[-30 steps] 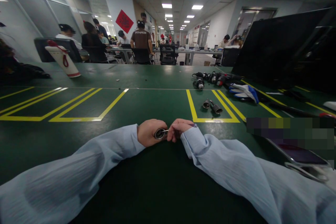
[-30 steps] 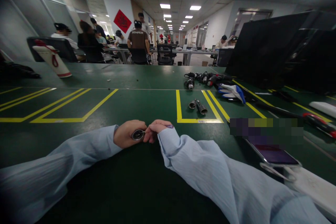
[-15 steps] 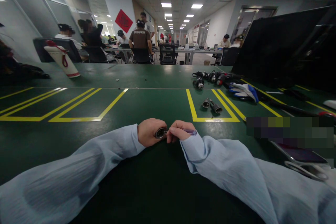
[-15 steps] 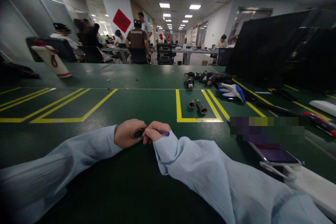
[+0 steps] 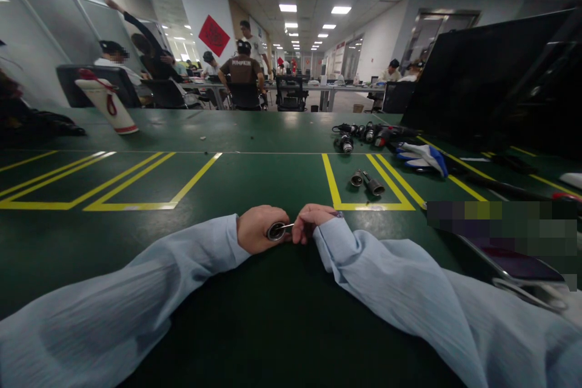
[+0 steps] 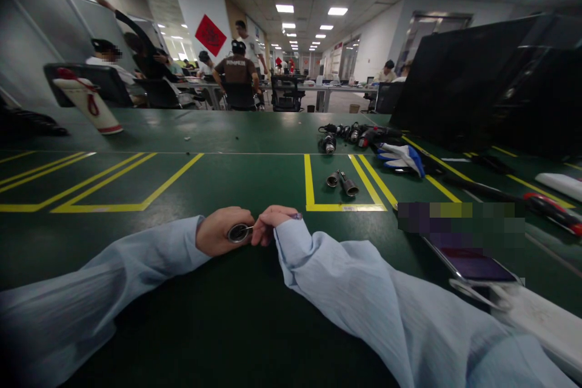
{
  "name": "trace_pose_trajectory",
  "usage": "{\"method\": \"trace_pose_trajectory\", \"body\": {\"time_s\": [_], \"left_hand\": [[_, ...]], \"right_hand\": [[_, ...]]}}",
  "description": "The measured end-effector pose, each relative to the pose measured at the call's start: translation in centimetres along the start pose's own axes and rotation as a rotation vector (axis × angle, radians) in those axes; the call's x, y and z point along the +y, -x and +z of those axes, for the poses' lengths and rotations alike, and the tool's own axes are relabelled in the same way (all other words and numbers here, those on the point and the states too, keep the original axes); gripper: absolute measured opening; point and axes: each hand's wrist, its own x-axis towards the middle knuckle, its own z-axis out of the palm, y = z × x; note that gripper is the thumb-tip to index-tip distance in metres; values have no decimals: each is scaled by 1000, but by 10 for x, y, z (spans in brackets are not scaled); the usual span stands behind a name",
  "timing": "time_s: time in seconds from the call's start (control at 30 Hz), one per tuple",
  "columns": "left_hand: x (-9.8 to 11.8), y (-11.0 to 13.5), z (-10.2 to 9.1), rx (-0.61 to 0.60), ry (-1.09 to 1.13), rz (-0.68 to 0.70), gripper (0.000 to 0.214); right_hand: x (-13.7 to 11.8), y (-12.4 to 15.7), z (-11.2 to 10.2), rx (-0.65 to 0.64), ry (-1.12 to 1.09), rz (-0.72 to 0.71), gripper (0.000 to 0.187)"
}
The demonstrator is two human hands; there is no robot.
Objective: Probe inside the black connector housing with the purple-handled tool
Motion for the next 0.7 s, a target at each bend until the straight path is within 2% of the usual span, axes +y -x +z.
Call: {"method": "trace_pose_trajectory", "body": {"time_s": [0.07, 0.17, 0.33, 0.7], "left_hand": [[0, 0, 0, 10, 13, -7, 20], [1, 0, -1, 34, 17, -26, 20], [2, 0, -1, 50, -22, -61, 20], [2, 0, -1, 113, -47, -177, 18]], "right_hand": [[0, 0, -1, -30, 14, -5, 19], [0, 4, 0, -7, -8, -65, 21], [-1, 15, 5, -5, -28, -129, 15], [3, 20, 13, 131, 58, -242, 17]]}}
